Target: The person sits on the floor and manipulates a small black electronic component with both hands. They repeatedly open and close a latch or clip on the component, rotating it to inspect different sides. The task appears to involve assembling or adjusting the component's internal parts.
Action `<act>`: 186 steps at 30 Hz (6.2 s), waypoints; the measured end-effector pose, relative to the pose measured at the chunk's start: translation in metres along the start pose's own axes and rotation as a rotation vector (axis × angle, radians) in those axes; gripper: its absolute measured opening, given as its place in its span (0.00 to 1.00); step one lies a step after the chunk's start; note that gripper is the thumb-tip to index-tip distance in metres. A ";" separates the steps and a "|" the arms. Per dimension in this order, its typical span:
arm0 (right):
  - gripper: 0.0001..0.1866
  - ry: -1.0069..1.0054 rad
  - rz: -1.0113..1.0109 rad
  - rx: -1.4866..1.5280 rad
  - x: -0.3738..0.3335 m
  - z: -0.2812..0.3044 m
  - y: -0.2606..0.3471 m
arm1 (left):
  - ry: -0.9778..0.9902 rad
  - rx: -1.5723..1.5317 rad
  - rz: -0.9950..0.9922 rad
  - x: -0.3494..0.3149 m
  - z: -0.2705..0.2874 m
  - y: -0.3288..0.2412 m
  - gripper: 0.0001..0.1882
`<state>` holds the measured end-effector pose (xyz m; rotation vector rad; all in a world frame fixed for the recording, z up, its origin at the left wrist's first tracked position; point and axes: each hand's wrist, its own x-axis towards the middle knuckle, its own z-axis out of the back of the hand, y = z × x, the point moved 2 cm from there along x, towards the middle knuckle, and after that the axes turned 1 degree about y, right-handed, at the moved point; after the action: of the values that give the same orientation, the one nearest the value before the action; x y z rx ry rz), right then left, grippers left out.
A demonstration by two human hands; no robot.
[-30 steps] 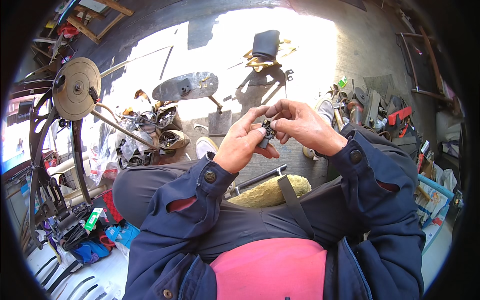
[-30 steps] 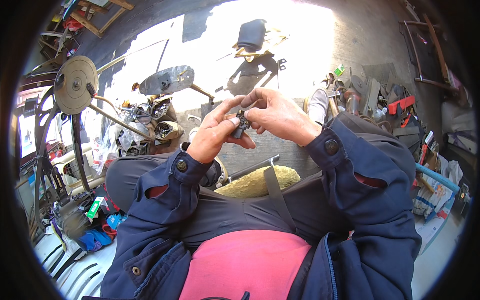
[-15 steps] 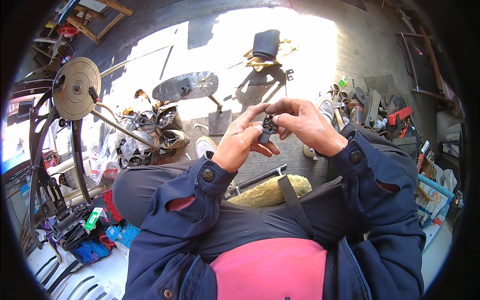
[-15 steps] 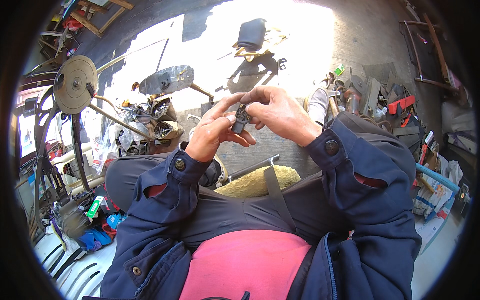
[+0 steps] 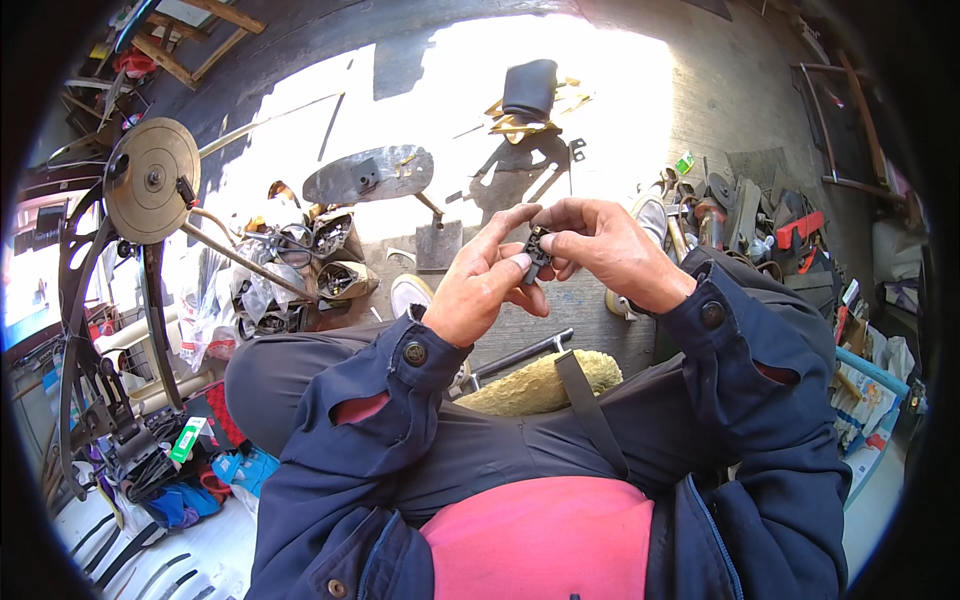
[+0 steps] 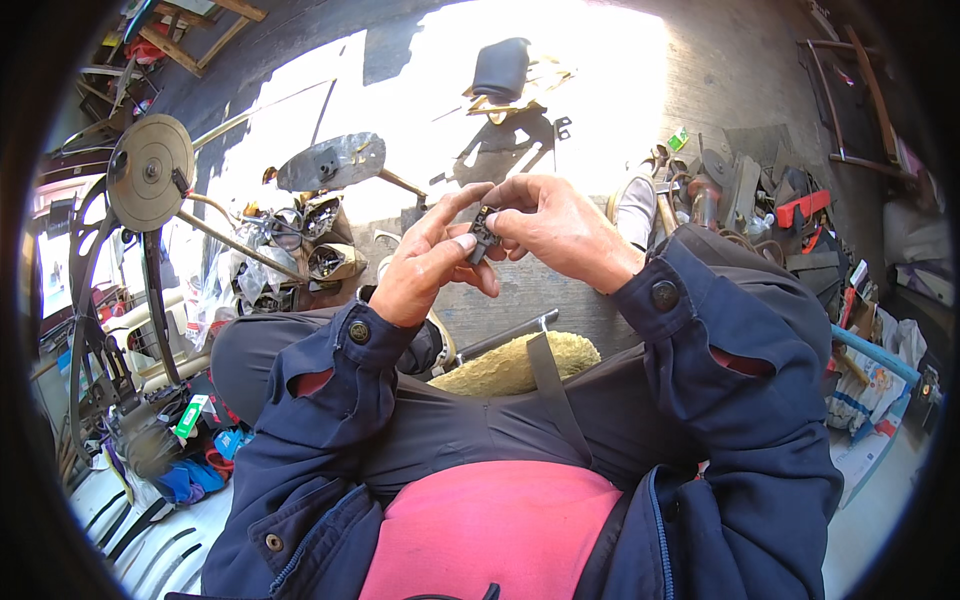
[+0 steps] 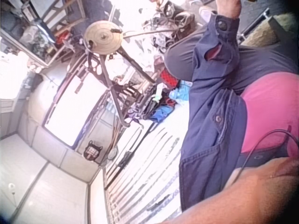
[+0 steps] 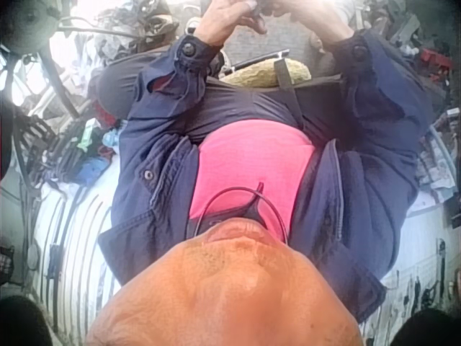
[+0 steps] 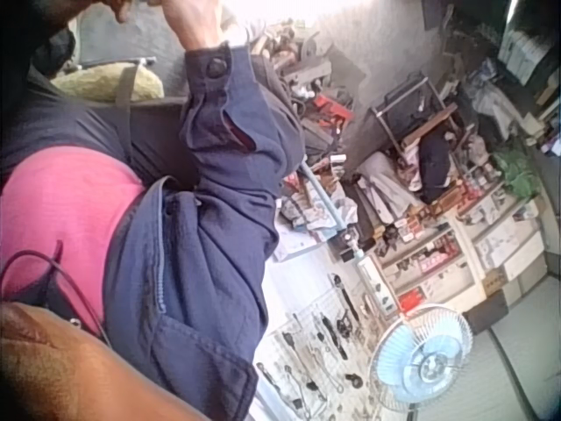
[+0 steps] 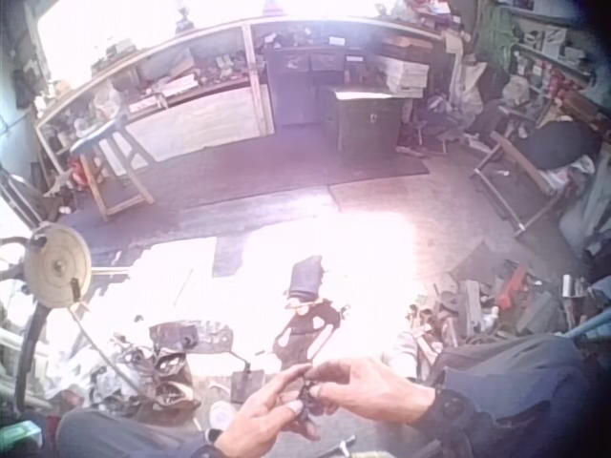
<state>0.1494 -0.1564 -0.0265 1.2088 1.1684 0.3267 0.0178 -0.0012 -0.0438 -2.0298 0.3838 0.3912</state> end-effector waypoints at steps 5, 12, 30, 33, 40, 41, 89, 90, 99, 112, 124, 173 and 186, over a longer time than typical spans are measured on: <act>0.20 0.002 -0.014 -0.004 0.000 0.000 0.000 | 0.003 0.034 0.002 -0.001 -0.001 -0.002 0.35; 0.19 -0.002 -0.016 -0.002 -0.001 0.000 0.001 | -0.021 0.015 -0.008 -0.001 -0.005 -0.005 0.32; 0.19 -0.006 -0.028 -0.014 -0.002 0.001 0.003 | -0.021 -0.009 0.000 0.000 -0.004 -0.005 0.33; 0.20 -0.002 -0.021 -0.022 -0.002 0.001 0.003 | -0.021 -0.007 -0.004 0.000 -0.005 -0.005 0.33; 0.16 0.013 -0.021 -0.035 -0.001 0.001 0.002 | -0.016 -0.010 -0.010 0.001 -0.004 -0.005 0.33; 0.15 0.011 -0.025 -0.050 -0.001 0.001 0.002 | -0.020 -0.009 -0.004 0.001 -0.003 -0.005 0.33; 0.06 0.041 0.542 -1.055 -0.010 0.004 0.024 | 0.069 0.000 0.123 0.005 0.009 0.011 0.25; 0.06 0.044 0.545 -1.064 -0.010 0.004 0.024 | 0.075 -0.002 0.123 0.005 0.009 0.011 0.25; 0.06 0.084 0.572 -1.067 -0.010 0.004 0.022 | 0.088 -0.055 0.137 0.003 0.007 0.013 0.25; 0.06 0.109 0.537 -1.084 -0.015 0.005 0.023 | 0.133 -0.027 0.119 0.004 0.004 0.010 0.25; 0.07 0.067 0.591 -1.012 -0.016 0.011 0.026 | 0.089 0.027 0.098 0.002 0.002 0.003 0.22; 0.04 0.088 0.523 -0.960 -0.015 0.003 0.020 | 0.149 0.137 0.125 0.006 0.008 0.010 0.25; 0.06 0.091 0.532 -0.899 -0.012 0.005 0.017 | 0.162 0.111 0.115 0.008 0.008 0.010 0.24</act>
<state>0.1547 -0.1616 -0.0063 0.6697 0.6092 1.1762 0.0197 0.0007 -0.0581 -1.9420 0.6107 0.2703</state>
